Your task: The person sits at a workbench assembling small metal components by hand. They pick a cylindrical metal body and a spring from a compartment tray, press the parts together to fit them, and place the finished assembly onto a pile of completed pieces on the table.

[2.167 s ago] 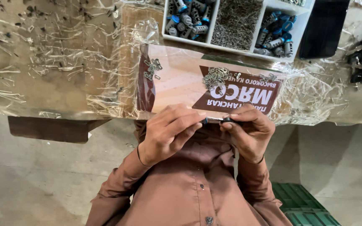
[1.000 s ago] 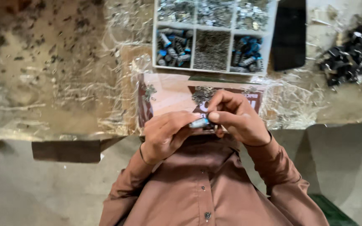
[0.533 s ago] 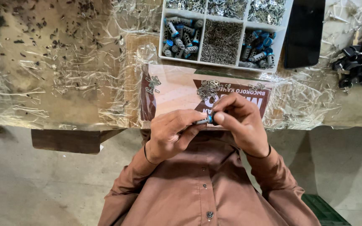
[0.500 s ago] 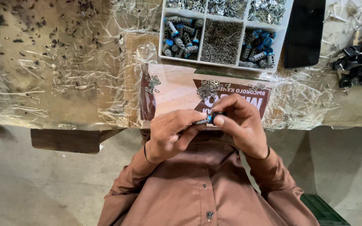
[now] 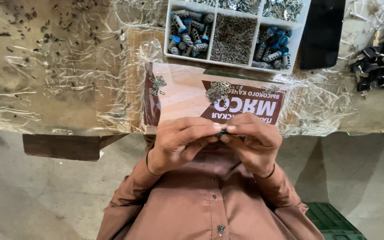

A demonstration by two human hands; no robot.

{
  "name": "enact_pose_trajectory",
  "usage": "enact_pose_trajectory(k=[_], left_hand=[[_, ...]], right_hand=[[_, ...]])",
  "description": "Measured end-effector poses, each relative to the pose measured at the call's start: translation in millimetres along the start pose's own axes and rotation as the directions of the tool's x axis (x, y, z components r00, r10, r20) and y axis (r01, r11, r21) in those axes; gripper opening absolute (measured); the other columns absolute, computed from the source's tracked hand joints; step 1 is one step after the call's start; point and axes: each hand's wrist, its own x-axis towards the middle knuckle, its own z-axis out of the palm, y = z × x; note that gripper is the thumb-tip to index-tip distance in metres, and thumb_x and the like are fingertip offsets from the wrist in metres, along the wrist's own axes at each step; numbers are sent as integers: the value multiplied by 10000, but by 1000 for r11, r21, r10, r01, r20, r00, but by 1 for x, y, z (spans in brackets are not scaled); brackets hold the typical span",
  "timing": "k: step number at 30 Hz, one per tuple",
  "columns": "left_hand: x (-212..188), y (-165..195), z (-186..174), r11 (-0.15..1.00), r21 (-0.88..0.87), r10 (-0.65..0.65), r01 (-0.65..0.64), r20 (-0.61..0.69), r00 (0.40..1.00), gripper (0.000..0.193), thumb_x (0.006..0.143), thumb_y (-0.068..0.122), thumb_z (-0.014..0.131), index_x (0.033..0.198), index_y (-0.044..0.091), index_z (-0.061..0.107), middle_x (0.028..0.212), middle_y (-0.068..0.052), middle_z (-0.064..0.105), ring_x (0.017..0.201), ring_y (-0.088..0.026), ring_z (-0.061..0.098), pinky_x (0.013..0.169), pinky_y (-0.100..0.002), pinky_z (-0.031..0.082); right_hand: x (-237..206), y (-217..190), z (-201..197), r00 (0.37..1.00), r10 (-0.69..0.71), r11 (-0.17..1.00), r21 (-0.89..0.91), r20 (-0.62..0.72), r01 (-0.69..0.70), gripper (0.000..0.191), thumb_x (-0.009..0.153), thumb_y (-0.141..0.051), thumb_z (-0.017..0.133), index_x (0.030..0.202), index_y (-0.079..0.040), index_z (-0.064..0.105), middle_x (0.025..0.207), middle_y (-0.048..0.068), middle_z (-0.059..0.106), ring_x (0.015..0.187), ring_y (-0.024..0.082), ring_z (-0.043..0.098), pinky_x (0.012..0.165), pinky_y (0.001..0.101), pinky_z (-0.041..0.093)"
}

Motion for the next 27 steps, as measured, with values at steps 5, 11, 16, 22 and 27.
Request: enact_pose_trajectory(k=[5,11,16,22,27], left_hand=[[-10,-13,-12,996,89,19,-10,-104,994,227,955,42,789,1160,89,702,1055,-65,756,932,-187,769,781,-281,636],[-11,-28,-15,986,161,-4,31,-170,985,205,945,84,792,1140,91,726,1024,-60,791,809,-118,772,625,-218,601],[-14,-18,5,992,57,-103,111,-117,988,304,959,56,790,1243,72,682,1089,-102,758,937,-193,775,782,-281,628],[-6,-8,7,990,126,-60,70,-80,995,408,937,54,812,1303,68,634,1134,-104,755,937,-219,772,792,-299,617],[-9,-7,3,991,130,9,-15,50,999,517,933,-1,786,1397,61,566,1192,-110,732,1028,-269,760,870,-341,612]], right_hand=[[-6,14,-21,988,69,955,295,-139,-25,263,874,80,743,1106,-40,717,1021,138,752,843,187,748,674,262,610],[-24,29,-42,975,15,858,-498,-220,-125,151,958,-79,779,1100,-86,728,1027,73,737,933,171,689,802,320,562],[-24,37,-18,972,-144,518,-851,-187,-87,168,996,-168,800,1120,-77,735,1113,87,707,1070,237,615,955,360,471],[-5,-9,9,959,-234,669,-743,-160,39,270,881,-137,855,1100,-47,725,1067,97,643,956,240,599,852,366,490],[15,-45,12,989,-38,737,-665,141,123,284,821,-68,878,1082,-61,765,989,80,656,798,199,643,662,320,512]])
